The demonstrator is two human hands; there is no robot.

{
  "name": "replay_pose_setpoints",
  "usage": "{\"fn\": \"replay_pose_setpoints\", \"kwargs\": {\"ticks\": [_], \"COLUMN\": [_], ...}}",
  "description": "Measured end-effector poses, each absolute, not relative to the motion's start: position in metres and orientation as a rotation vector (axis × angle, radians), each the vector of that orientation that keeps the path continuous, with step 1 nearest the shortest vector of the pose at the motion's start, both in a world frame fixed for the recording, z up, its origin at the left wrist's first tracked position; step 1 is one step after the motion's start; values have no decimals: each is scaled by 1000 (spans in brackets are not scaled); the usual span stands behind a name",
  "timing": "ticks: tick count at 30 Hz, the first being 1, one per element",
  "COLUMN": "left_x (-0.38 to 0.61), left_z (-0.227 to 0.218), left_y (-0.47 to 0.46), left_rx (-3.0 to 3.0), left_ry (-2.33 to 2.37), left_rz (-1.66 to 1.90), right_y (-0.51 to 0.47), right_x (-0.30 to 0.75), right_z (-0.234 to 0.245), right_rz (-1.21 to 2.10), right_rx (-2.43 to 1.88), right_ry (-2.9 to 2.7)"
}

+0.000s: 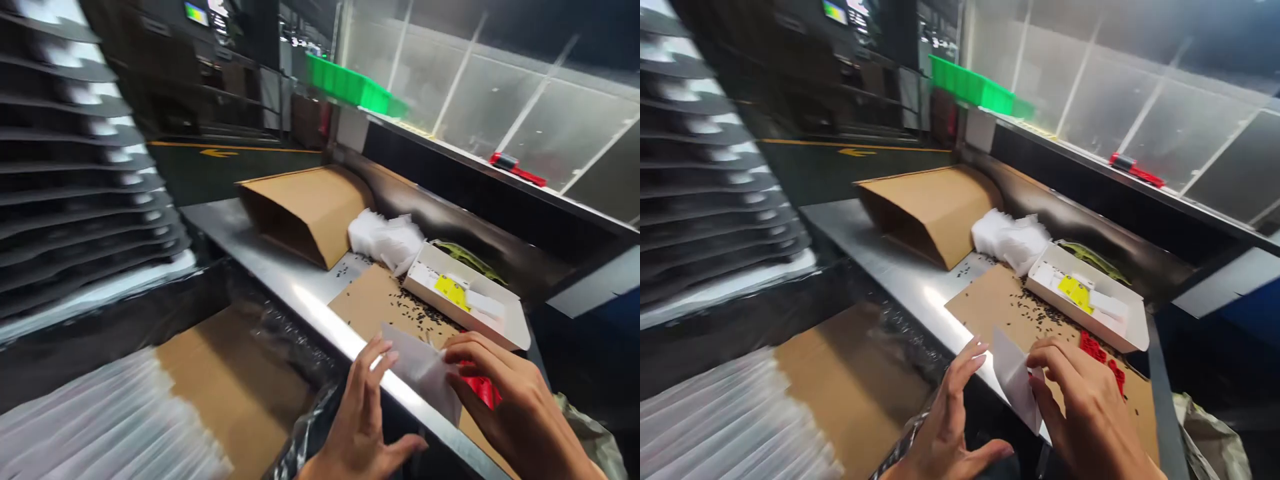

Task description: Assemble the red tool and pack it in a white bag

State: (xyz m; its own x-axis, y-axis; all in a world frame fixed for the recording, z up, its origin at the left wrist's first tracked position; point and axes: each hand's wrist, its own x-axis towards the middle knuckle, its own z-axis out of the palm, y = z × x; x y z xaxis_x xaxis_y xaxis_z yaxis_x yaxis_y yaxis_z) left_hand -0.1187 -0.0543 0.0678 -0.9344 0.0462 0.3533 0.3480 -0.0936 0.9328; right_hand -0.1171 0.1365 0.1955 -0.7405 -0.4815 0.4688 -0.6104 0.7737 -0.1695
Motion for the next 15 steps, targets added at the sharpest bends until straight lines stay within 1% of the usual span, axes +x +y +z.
{"fn": "replay_pose_setpoints", "kwargs": {"ticks": [2,3,7,9,11,13,15], "left_x": [-111,-107,-86,-81,-84,-89,-91], "left_z": [60,56,51,47,38,17,-15], "left_y": [-66,-72,-98,-119,-148,-184,-219], "left_rx": [-629,-684,-639,-522,-314,12,304], "left_ry": [-2011,-2043,-2164,-2227,-2285,-2336,-2382], "left_rz": [-1917,-1878,-1890,-1900,-1901,-1860,-1805], "right_y": [120,111,80,77,84,100,118], "right_x": [-114,-114,-114,-114,-112,-111,-109], "right_z": [185,180,163,157,151,139,119], "right_rz": [520,564,792,895,962,1002,1056], "right_rx": [1024,1105,1242,1162,905,661,623], "right_ry": [-2552,-2558,-2537,-2508,-2468,-2437,-2486]}}
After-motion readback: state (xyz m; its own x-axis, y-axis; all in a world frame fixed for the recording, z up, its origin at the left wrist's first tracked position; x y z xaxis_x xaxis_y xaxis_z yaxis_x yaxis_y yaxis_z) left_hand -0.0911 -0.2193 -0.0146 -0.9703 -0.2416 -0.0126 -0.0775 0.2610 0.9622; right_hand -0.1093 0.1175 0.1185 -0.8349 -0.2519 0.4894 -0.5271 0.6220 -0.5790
